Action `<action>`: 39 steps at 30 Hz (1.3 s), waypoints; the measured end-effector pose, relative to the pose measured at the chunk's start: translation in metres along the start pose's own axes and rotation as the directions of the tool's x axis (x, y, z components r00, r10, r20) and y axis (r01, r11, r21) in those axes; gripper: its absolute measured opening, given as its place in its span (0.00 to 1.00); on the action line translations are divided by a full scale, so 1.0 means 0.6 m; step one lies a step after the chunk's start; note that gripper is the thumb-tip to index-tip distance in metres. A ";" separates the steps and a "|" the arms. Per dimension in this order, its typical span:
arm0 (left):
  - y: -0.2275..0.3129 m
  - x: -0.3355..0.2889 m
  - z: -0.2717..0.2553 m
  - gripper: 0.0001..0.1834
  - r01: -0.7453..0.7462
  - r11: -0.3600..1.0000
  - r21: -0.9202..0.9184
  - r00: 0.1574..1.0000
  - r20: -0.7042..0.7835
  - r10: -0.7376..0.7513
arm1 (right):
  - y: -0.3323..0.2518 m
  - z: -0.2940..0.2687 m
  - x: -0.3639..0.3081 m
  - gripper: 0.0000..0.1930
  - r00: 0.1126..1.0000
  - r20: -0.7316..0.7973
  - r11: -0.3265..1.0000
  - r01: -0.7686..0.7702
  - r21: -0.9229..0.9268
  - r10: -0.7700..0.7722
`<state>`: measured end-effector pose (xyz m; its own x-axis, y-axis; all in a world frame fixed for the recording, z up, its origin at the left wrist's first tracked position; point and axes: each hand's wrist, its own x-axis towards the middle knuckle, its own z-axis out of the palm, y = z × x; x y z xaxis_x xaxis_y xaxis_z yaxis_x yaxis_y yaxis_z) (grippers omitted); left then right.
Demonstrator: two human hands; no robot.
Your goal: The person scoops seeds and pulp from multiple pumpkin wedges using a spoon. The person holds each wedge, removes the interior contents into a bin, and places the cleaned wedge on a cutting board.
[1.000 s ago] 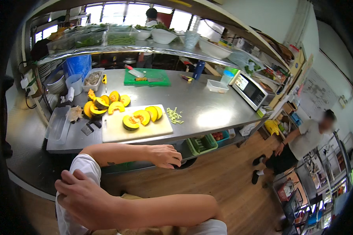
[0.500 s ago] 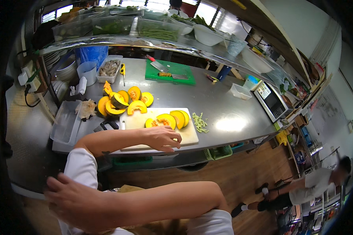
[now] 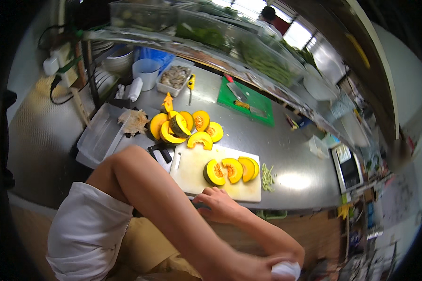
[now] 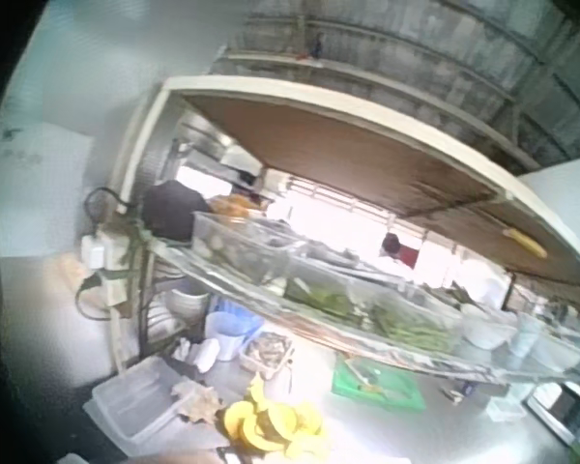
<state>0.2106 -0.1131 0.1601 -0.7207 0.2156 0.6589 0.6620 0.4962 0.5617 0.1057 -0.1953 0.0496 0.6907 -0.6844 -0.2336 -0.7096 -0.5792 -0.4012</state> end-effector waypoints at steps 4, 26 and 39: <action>-0.008 0.045 0.030 0.13 -0.370 0.761 0.532 0.878 -0.068 0.474 | 0.044 -0.055 0.046 0.15 0.999 -0.014 0.997 0.046 -0.054 -0.047; -0.165 -0.048 -0.127 0.19 0.213 0.847 0.488 0.912 -0.410 0.007 | 0.604 -0.251 0.451 0.09 0.758 -0.538 0.817 0.012 0.576 0.369; 0.015 -0.608 0.013 0.15 0.820 -0.470 -0.327 -0.233 -0.941 0.247 | 0.277 -0.130 0.629 0.12 0.916 -0.219 0.930 0.360 0.074 -0.337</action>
<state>0.4779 -0.1808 -0.0795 0.5253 -0.7187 0.4556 -0.8347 -0.3311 0.4401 0.2375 -0.5843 -0.0362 0.8411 -0.5284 0.1153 -0.4011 -0.7525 -0.5223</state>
